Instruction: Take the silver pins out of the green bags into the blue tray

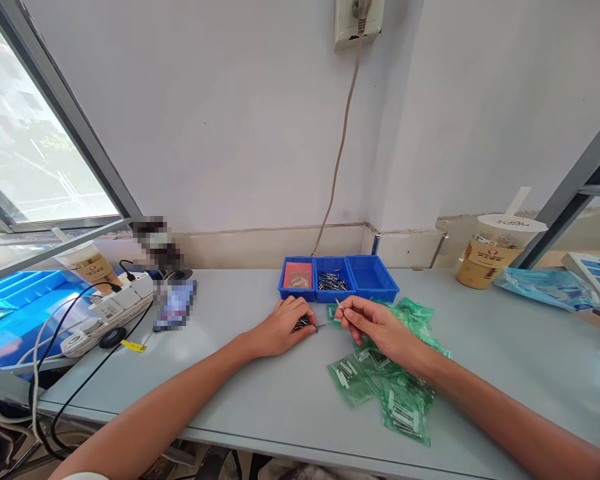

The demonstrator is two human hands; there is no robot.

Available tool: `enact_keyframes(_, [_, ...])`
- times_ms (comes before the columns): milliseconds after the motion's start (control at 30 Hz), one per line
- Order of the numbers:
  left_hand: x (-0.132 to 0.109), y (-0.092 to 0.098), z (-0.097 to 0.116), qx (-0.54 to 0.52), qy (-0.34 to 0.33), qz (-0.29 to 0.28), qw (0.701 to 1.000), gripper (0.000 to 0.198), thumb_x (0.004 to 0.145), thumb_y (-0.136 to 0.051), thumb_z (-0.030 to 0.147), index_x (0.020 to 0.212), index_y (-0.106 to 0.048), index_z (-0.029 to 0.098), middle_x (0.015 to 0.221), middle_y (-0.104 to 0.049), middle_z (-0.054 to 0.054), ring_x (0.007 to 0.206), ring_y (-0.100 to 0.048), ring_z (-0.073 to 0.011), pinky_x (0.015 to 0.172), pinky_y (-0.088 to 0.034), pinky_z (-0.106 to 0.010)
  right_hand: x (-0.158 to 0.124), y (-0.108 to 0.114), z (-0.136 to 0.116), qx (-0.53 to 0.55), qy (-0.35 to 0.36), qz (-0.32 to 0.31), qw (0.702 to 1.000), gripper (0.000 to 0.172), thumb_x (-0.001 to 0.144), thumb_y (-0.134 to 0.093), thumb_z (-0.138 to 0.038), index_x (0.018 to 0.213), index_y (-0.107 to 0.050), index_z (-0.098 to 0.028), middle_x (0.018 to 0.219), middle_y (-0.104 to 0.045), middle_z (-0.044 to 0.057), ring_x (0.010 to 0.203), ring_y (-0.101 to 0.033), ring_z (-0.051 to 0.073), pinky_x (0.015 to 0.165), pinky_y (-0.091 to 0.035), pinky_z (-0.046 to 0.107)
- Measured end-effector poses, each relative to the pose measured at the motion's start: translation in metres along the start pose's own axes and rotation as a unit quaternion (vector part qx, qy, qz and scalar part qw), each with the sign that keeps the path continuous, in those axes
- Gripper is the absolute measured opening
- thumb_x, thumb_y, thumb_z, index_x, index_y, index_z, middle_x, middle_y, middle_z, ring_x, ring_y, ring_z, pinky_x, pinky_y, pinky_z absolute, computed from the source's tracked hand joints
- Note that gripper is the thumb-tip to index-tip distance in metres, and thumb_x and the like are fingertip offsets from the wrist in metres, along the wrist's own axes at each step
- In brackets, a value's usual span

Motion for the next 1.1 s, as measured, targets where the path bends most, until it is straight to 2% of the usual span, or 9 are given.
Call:
enact_keyframes(433, [0.001, -0.001, 0.004, 0.017, -0.010, -0.007, 1.000, 0.020, 0.109, -0.049, 0.037, 0.109, -0.063, 0.024, 0.109, -0.063, -0.005, 0.103, -0.053, -0.0228, 0.095, -0.041, -0.039, 0.002, -0.002, 0.006, 0.016, -0.008, -0.010, 1.000, 0.043, 0.092, -0.063, -0.067, 0.095, -0.064, -0.024, 0.090, -0.062, 0.001, 0.064, -0.049, 0.014, 0.060, -0.043, 0.029])
enact_keyframes(633, [0.001, -0.001, 0.003, 0.018, -0.008, -0.006, 1.000, 0.018, 0.108, -0.049, 0.036, 0.107, -0.061, 0.023, 0.109, -0.063, -0.005, 0.101, -0.053, -0.0226, 0.094, -0.042, -0.038, 0.004, 0.002, 0.005, 0.003, 0.021, 0.004, 1.000, 0.036, 0.092, -0.066, -0.061, 0.096, -0.061, -0.025, 0.087, -0.056, -0.002, 0.067, -0.046, 0.014, 0.063, -0.045, 0.029])
enact_keyframes(767, [0.002, -0.001, 0.004, 0.019, -0.008, -0.007, 1.000, 0.017, 0.108, -0.049, 0.035, 0.106, -0.060, 0.022, 0.108, -0.062, -0.006, 0.100, -0.052, -0.0225, 0.094, -0.041, -0.038, 0.004, 0.009, 0.004, -0.041, 0.044, 0.027, 0.998, 0.030, 0.094, -0.067, -0.053, 0.094, -0.059, -0.025, 0.086, -0.054, -0.001, 0.071, -0.045, 0.016, 0.061, -0.041, 0.028])
enact_keyframes(900, [0.001, -0.001, 0.004, 0.020, -0.007, -0.012, 1.000, 0.016, 0.109, -0.049, 0.035, 0.106, -0.059, 0.022, 0.108, -0.062, -0.005, 0.100, -0.052, -0.0222, 0.094, -0.041, -0.037, 0.003, 0.012, 0.002, -0.082, 0.071, 0.045, 0.993, 0.024, 0.094, -0.069, -0.046, 0.092, -0.059, -0.024, 0.083, -0.053, -0.002, 0.075, -0.045, 0.016, 0.066, -0.039, 0.029])
enact_keyframes(1100, [0.000, -0.001, 0.005, 0.023, -0.009, -0.016, 1.000, 0.017, 0.109, -0.048, 0.036, 0.107, -0.059, 0.022, 0.109, -0.062, -0.005, 0.100, -0.051, -0.0223, 0.094, -0.041, -0.037, 0.002, 0.007, 0.001, -0.067, 0.068, 0.023, 0.995, 0.025, 0.096, -0.067, -0.048, 0.093, -0.060, -0.024, 0.087, -0.055, -0.001, 0.074, -0.045, 0.016, 0.064, -0.040, 0.028])
Point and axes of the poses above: each hand's wrist, its own x-axis towards the middle knuckle, its own y-axis out of the back of the hand, z = x × y, the point moved 10 cm from there along x, towards the middle knuckle
